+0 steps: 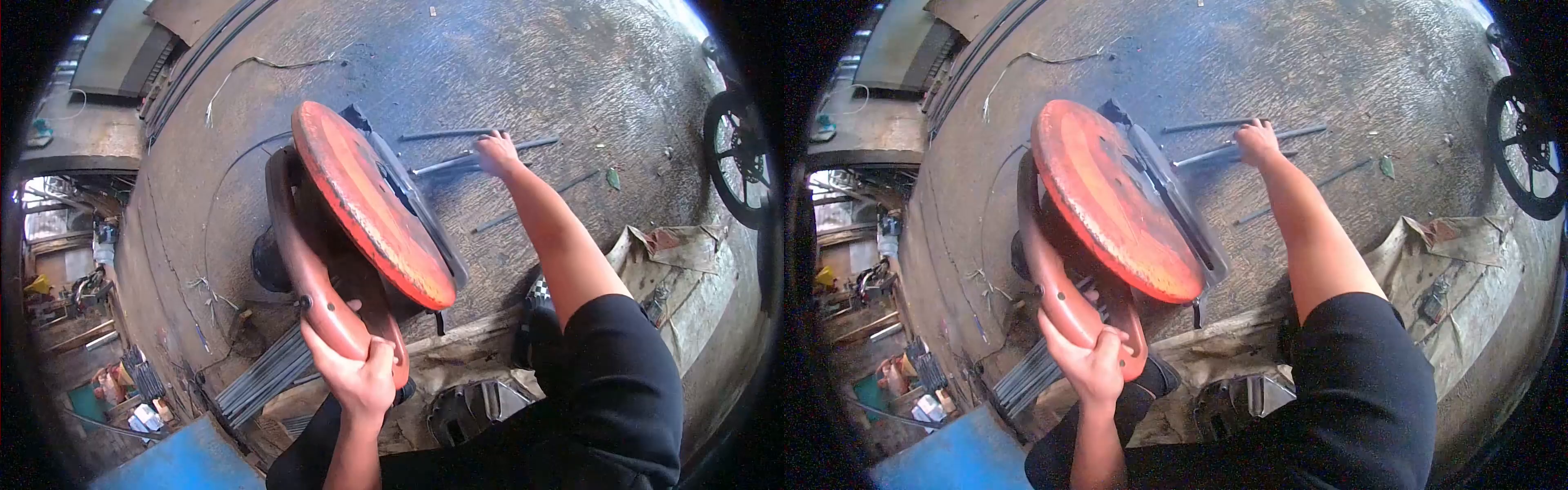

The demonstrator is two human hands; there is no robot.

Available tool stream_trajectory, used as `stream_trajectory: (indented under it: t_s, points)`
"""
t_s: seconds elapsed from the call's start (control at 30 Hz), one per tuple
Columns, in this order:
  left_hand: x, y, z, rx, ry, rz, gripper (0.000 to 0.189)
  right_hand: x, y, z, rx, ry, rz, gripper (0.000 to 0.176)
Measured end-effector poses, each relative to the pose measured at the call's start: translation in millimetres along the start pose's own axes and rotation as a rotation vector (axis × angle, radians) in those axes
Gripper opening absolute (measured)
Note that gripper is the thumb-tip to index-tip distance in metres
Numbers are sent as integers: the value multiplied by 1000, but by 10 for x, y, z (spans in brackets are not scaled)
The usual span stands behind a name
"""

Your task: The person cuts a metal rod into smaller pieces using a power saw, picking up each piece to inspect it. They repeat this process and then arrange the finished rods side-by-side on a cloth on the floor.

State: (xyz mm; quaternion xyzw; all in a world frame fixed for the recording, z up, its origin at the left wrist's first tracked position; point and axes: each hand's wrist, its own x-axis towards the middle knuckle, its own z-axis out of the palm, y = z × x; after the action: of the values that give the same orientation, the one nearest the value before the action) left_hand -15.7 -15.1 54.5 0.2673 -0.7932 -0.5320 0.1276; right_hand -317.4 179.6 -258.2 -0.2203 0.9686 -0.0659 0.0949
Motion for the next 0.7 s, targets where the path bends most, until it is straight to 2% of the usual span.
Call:
stream_trajectory:
  t_s: [0.07,0.17,0.23,0.27,0.37,0.4,0.47,0.57,0.63,0.7]
  points:
    - [-14,15,-2,-45,-9,-46,78,-74,19,112,-38,-71,-45,22]
    - [-2,8,0,-41,-17,-16,78,-41,113,272,-40,29,-49,22]
    - [-6,16,12,-53,-7,-22,78,-35,150,291,3,-48,-84,21]
    - [-11,15,2,-58,-5,-35,77,-13,205,313,28,-81,-115,28]
    - [-6,-21,-20,22,-3,9,75,22,363,181,59,-22,-216,25]
    - [-10,-8,-24,9,6,23,75,-22,325,-118,37,-65,-216,23]
    - [4,42,-29,10,-30,-41,73,-86,337,-528,75,-33,-258,25]
    - [43,108,-49,-39,-18,-29,72,-163,296,-1051,174,71,-285,28]
    - [135,206,-115,3,-13,-12,71,-250,192,-1423,282,174,-224,26]
    - [248,457,-180,-10,-31,-91,65,-407,47,-1830,415,155,-120,23]
